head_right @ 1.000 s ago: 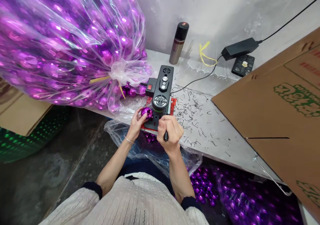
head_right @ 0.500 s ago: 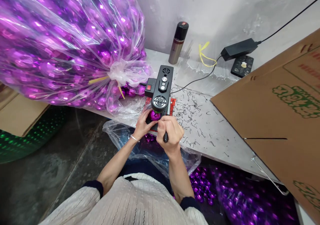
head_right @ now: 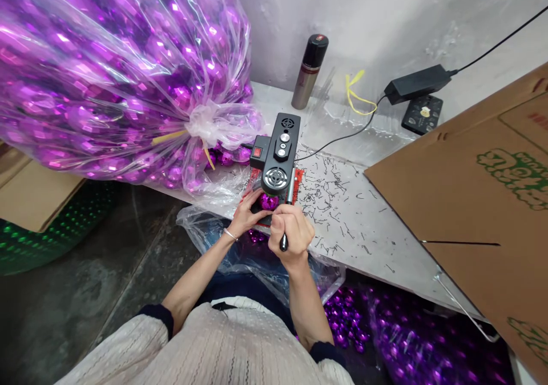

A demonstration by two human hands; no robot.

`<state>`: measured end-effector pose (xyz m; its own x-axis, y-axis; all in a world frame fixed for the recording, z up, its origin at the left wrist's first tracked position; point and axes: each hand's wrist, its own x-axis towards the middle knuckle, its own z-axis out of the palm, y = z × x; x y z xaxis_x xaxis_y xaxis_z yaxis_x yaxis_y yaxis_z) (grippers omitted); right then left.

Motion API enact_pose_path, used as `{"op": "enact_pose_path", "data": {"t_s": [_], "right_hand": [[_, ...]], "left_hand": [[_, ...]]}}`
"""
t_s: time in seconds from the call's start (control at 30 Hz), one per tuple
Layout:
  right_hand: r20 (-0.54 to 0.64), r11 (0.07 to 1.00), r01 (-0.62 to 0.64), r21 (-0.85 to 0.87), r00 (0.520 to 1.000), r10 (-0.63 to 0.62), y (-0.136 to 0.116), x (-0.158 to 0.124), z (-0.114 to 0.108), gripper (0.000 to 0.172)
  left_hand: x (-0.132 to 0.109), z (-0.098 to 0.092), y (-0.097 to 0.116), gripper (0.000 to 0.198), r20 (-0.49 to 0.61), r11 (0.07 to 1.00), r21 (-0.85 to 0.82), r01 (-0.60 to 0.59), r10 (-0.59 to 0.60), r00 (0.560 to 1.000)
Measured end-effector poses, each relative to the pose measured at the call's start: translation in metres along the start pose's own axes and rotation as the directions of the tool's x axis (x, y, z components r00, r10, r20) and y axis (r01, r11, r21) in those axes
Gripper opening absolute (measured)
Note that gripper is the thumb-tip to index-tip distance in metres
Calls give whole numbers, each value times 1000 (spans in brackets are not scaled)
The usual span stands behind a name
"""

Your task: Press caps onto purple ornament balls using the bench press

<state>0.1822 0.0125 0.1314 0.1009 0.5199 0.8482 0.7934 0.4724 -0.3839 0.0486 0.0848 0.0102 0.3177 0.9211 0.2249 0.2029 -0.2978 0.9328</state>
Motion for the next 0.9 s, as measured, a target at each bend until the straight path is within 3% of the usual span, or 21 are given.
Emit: {"op": "enact_pose_path", "data": {"t_s": [0.27,0.9], "right_hand": [[-80,998,60,20,995,-58,14,-27,19,25],[-171,999,17,29,985,-12,19,-44,30,28]], "left_hand": [[-2,2,-3,62,-12,1000,-7,-17,17,1000],[-3,1,-3,64,-5,1000,0,-28,28,1000]]}}
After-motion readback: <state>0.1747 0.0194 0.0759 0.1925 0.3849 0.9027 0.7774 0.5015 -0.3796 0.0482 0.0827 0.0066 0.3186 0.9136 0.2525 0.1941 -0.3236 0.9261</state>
